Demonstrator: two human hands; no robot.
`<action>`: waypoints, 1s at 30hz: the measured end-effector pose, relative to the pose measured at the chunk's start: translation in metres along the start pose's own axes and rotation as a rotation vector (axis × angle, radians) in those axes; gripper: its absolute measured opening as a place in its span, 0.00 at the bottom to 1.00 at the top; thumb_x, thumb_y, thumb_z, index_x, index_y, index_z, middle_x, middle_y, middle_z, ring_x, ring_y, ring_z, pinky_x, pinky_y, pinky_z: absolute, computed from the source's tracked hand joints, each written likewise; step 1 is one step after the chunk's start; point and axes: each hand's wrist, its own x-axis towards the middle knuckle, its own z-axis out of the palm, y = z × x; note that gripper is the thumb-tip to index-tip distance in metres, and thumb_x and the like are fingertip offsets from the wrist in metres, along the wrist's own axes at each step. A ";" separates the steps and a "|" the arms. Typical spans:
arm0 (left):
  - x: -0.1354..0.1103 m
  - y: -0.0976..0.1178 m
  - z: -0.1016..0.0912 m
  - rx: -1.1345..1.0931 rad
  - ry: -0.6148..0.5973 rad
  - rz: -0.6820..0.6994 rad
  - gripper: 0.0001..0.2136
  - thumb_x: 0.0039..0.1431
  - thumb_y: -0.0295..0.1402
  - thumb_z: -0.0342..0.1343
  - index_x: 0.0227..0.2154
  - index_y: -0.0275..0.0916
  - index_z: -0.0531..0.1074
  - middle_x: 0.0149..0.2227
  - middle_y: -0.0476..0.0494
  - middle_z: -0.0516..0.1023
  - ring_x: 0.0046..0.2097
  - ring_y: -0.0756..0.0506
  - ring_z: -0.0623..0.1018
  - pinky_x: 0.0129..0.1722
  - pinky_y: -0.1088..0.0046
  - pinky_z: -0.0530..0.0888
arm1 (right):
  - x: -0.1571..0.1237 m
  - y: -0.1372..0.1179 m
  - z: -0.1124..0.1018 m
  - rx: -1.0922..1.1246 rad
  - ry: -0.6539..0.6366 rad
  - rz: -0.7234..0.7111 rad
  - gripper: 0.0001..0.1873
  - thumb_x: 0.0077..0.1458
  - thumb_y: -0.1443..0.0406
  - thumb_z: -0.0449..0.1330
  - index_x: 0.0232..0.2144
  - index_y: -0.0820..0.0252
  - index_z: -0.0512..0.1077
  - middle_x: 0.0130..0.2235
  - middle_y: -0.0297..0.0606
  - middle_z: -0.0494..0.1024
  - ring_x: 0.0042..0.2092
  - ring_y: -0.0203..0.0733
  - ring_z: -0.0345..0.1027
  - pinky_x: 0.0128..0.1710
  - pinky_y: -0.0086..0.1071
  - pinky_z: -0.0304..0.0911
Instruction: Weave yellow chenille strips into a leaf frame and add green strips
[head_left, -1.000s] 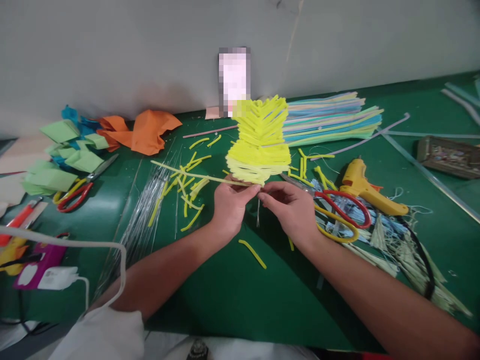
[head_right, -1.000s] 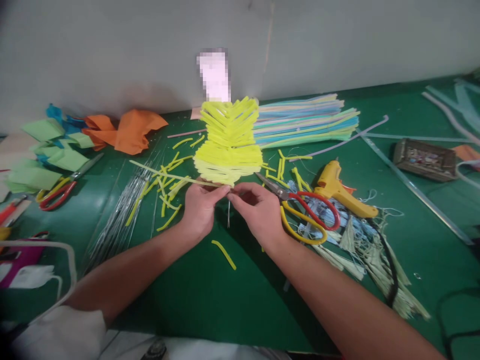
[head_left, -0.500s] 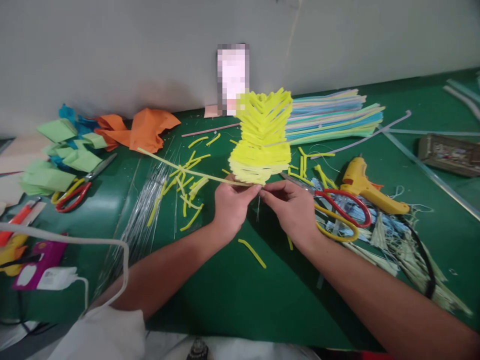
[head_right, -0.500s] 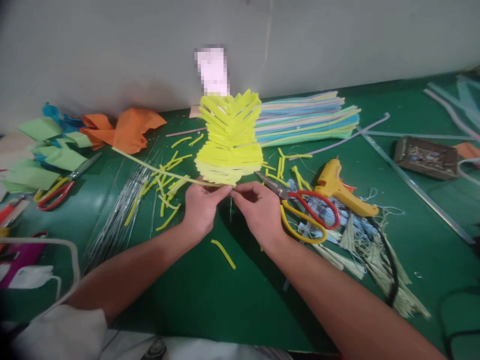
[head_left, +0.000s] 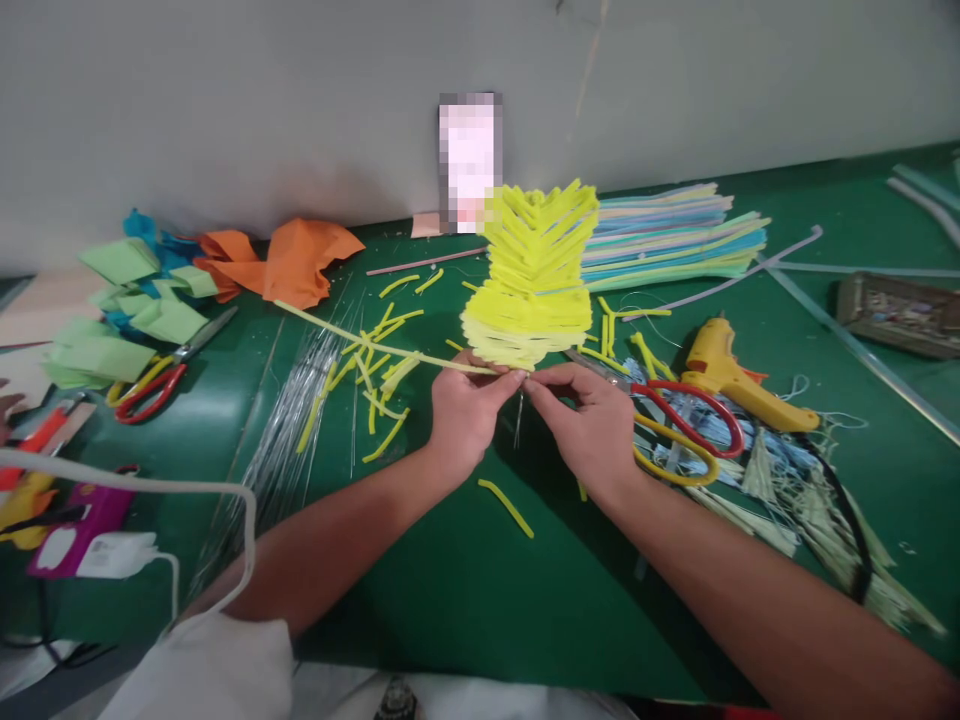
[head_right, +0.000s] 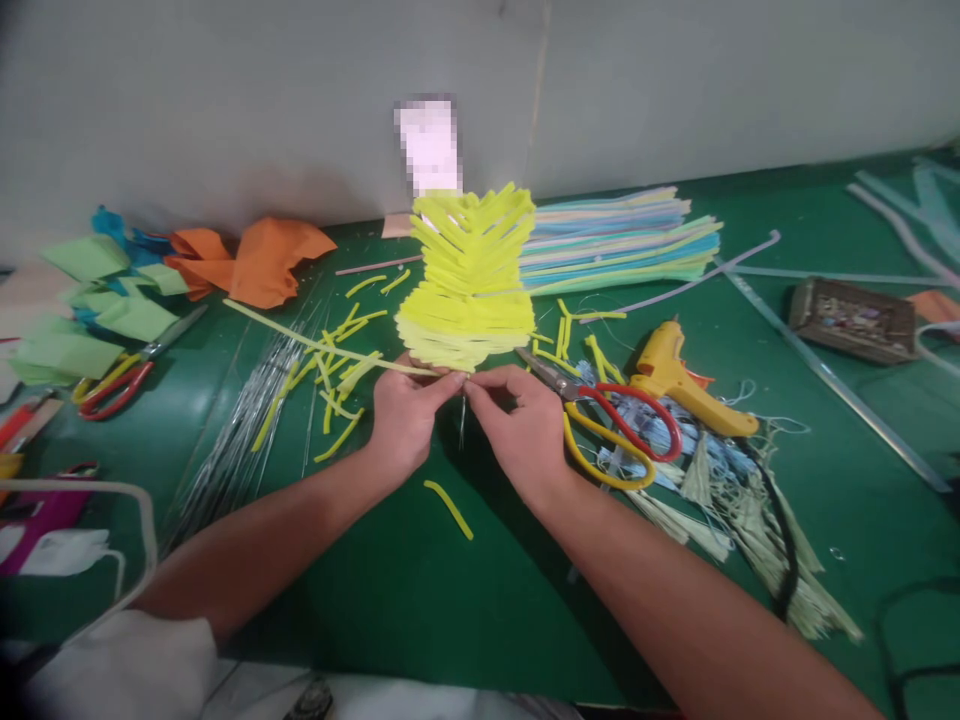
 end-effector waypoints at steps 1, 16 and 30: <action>0.000 0.000 0.001 -0.037 0.000 -0.024 0.13 0.40 0.32 0.71 0.27 0.36 0.73 0.29 0.46 0.80 0.34 0.46 0.80 0.40 0.66 0.76 | 0.001 0.001 0.000 0.049 -0.003 0.037 0.07 0.50 0.60 0.65 0.27 0.58 0.78 0.26 0.34 0.79 0.29 0.38 0.71 0.33 0.33 0.67; -0.001 0.003 0.005 -0.226 -0.240 -0.234 0.15 0.38 0.32 0.72 0.32 0.35 0.77 0.30 0.46 0.80 0.30 0.48 0.77 0.34 0.69 0.74 | 0.015 0.017 -0.002 0.601 -0.137 0.280 0.11 0.47 0.60 0.70 0.22 0.60 0.75 0.21 0.30 0.71 0.23 0.31 0.60 0.25 0.28 0.56; -0.007 0.009 0.008 -0.223 -0.287 -0.206 0.25 0.35 0.33 0.74 0.38 0.39 0.72 0.37 0.46 0.81 0.40 0.43 0.81 0.48 0.60 0.75 | 0.011 0.021 -0.002 0.304 0.002 0.171 0.12 0.47 0.56 0.69 0.28 0.60 0.78 0.24 0.33 0.76 0.24 0.35 0.61 0.24 0.31 0.59</action>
